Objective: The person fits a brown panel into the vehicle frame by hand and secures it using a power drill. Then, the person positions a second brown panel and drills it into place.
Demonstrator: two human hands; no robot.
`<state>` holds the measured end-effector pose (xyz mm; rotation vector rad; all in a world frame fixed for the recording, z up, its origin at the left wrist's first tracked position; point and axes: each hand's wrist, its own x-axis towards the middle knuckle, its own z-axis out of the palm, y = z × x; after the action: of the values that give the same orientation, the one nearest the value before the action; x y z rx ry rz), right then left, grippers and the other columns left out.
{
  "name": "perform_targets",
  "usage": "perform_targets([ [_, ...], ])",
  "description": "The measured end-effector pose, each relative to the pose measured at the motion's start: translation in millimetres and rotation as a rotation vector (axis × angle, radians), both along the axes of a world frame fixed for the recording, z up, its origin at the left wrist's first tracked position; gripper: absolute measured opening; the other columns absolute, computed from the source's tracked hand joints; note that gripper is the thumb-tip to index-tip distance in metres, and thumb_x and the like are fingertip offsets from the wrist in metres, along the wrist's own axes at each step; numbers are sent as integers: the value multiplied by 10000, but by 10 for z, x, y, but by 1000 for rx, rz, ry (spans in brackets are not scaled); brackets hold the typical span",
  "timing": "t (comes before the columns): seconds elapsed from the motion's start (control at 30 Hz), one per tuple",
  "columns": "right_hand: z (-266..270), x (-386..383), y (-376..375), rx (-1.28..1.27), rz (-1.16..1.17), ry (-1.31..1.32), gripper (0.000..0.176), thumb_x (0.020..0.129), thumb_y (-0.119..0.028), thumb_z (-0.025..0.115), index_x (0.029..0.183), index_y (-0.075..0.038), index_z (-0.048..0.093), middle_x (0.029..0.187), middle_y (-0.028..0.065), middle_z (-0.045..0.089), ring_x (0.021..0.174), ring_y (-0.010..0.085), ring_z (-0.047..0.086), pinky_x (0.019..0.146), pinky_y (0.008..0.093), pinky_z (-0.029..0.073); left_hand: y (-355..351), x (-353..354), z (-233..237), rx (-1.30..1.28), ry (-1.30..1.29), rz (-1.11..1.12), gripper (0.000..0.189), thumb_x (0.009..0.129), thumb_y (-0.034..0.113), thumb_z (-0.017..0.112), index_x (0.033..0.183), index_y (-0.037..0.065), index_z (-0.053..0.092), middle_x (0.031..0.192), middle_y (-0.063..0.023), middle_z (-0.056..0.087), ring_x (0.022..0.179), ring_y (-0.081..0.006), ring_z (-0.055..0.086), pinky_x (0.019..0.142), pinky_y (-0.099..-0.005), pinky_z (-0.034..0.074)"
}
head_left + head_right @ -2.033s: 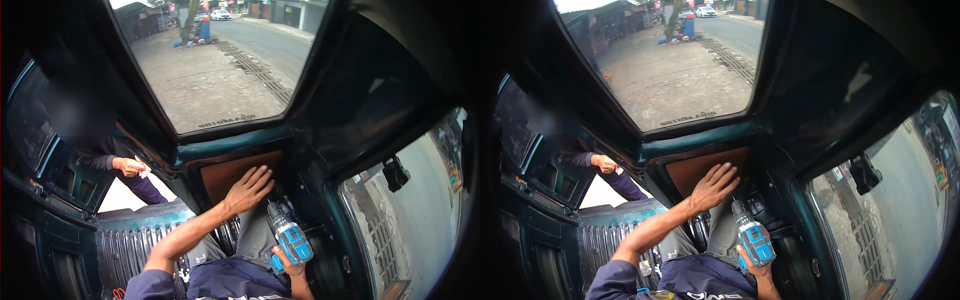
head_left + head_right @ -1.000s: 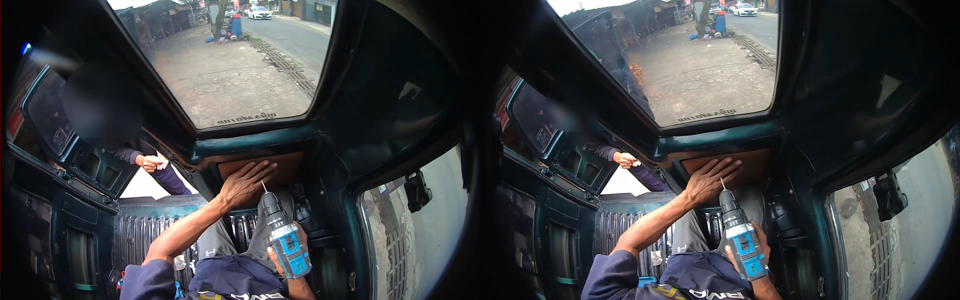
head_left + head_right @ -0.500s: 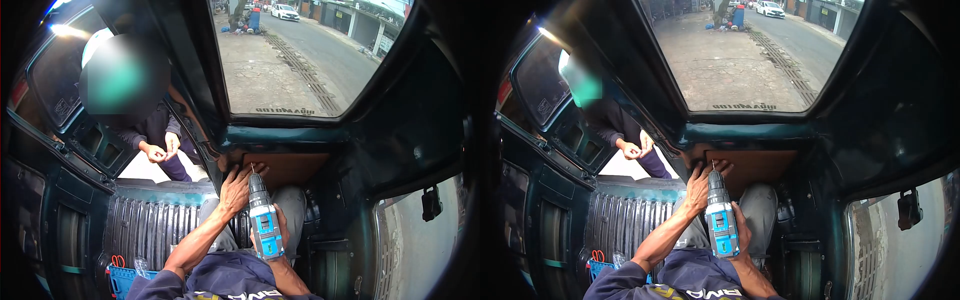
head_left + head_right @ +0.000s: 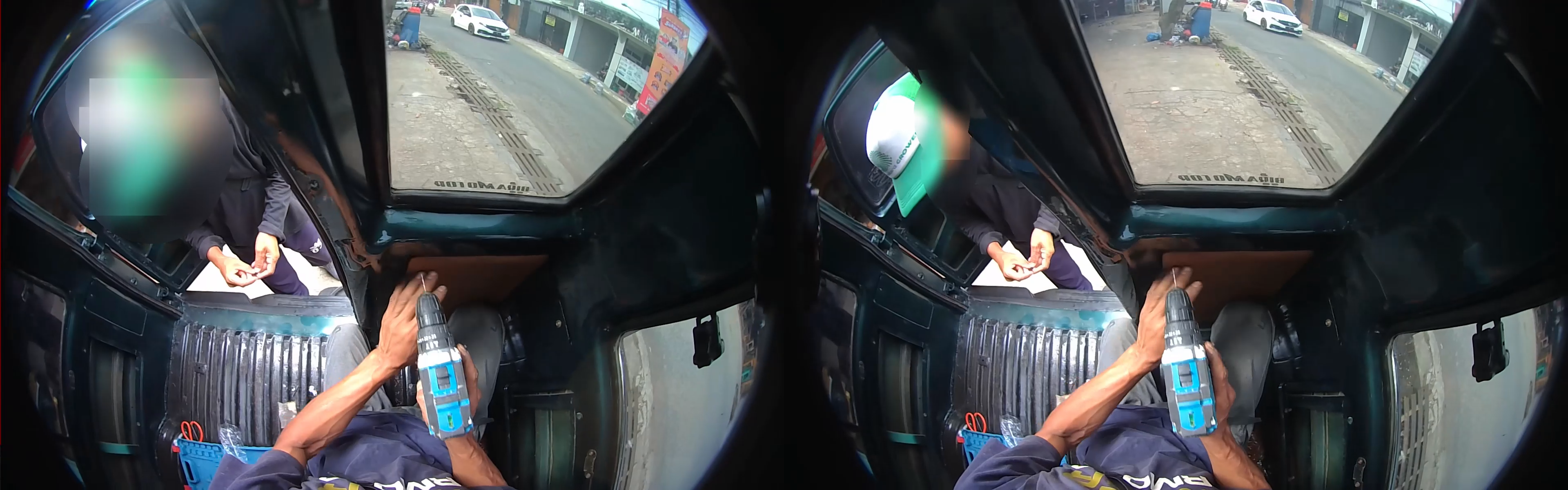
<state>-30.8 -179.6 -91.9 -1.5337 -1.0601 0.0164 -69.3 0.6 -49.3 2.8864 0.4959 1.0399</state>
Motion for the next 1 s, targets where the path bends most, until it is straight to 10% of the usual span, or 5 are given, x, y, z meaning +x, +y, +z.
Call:
perform_targets([
  [0.23, 764, 14, -347, -64, -138, -312, 698, 782, -159, 850, 1352, 38, 499, 911, 85, 703, 745, 172, 693, 712, 307, 589, -386, 274, 214, -821, -818, 141, 580, 818, 0, 632, 1380, -43, 495, 1354, -228, 535, 1153, -341, 593, 975, -416, 497],
  [0.47, 788, -79, -498, -115, -169, -182, 330, 802, -174, 762, 1085, -25, 678, 895, 139, 678, 947, 270, 650, 935, 418, 545, -200, 263, 290, -440, -683, 297, 593, 803, 19, 657, 1383, -17, 540, 1196, -186, 569, 1023, -311, 562, 929, -412, 466],
  [0.53, 774, -144, -535, -145, -119, 316, 279, 801, -155, 747, 1053, -47, 694, 890, 134, 679, 1049, 304, 620, 1029, 457, 497, -195, 286, 289, -402, -671, 330, 608, 793, 38, 671, 1388, -10, 554, 1171, -190, 558, 1036, -338, 529, 929, -439, 424],
  [0.57, 540, 15, -604, -194, -92, -98, 258, 791, -145, 749, 1023, -42, 702, 879, 124, 682, 1052, 296, 627, 1066, 459, 478, -202, 295, 279, -327, -625, 359, 624, 789, 47, 672, 1398, -4, 548, 1173, -188, 553, 1036, -330, 519, 918, -442, 410],
  [1.0, 608, 81, -660, -289, -119, -276, 442, 794, -229, 777, 1159, -10, 657, 1340, 283, 525, 1230, 416, 541, 1018, 469, 489, -119, 236, 475, -550, -742, 315, 332, 784, 48, 664, 1113, 3, 651, 968, -117, 587, 878, -260, 508, 800, -395, 434],
])
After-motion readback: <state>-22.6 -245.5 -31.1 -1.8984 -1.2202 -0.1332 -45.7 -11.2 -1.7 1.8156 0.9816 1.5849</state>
